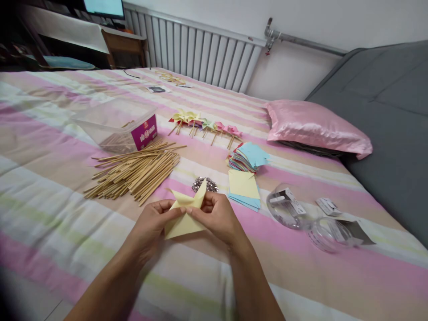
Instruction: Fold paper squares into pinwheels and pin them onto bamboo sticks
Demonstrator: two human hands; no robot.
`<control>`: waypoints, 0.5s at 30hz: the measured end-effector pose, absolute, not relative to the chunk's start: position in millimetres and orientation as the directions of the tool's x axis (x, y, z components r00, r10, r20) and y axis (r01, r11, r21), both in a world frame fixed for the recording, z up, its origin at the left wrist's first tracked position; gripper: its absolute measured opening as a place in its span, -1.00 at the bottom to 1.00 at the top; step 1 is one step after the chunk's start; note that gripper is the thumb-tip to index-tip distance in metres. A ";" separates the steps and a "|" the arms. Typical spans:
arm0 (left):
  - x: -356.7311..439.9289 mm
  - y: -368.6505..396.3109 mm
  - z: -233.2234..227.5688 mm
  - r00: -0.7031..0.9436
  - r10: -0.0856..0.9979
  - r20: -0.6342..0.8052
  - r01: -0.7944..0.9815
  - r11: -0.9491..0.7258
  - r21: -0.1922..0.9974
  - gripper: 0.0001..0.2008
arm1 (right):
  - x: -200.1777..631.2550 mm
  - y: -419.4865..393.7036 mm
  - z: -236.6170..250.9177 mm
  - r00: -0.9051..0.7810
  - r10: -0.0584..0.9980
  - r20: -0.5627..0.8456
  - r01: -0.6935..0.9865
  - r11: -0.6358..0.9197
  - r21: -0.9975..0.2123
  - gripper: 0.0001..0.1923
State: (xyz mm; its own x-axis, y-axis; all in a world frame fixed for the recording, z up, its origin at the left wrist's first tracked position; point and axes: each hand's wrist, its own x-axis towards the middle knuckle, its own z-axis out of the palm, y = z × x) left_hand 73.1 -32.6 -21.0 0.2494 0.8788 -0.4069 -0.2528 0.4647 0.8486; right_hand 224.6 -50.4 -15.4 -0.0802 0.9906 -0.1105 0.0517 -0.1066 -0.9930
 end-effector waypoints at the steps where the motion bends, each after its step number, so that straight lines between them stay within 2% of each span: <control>1: 72.6 -31.9 -21.3 0.233 0.880 -0.414 -0.281 0.469 0.837 -0.83 | 224.5 -49.9 -14.7 -0.065 0.994 -0.092 0.054 -0.088 -0.995 -0.70; 5: 69.6 -27.5 -22.0 0.178 0.884 -0.432 -0.427 0.465 0.776 -0.81 | 226.9 -49.7 -10.8 0.101 0.993 0.062 0.136 0.047 -0.990 -0.55; 7: 68.4 -25.2 -22.6 0.148 0.884 -0.442 -0.485 0.455 0.747 -0.81 | 228.0 -51.9 -7.7 0.196 0.963 0.186 0.191 0.148 -0.970 -0.61; 9: 67.5 -23.3 -23.5 0.127 0.883 -0.452 -0.526 0.446 0.724 -0.81 | 228.1 -56.0 -3.8 0.219 0.936 0.277 0.263 0.217 -0.940 -0.76; 10: 67.2 -22.6 -24.0 0.122 0.884 -0.451 -0.543 0.440 0.715 -0.81 | 227.6 -58.4 -2.0 0.174 0.942 0.288 0.297 0.229 -0.927 -0.82; 12: 66.4 -21.5 -25.0 0.118 0.891 -0.438 -0.572 0.422 0.704 -0.82 | 225.4 -62.7 0.6 -0.019 0.970 0.240 0.353 0.231 -0.906 -0.84; 15: 65.0 -20.8 -25.4 0.122 0.901 -0.416 -0.600 0.401 0.692 -0.90 | 219.6 -65.1 -0.8 -0.268 0.955 0.128 0.416 0.235 -0.879 -0.70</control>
State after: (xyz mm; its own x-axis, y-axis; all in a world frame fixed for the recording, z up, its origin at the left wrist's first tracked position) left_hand 65.0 -20.8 -25.4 0.1222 0.9012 -0.4158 -0.5999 0.4008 0.6924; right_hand 219.6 -65.1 -0.8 -0.2676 0.9549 0.1284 0.4161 0.2347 -0.8785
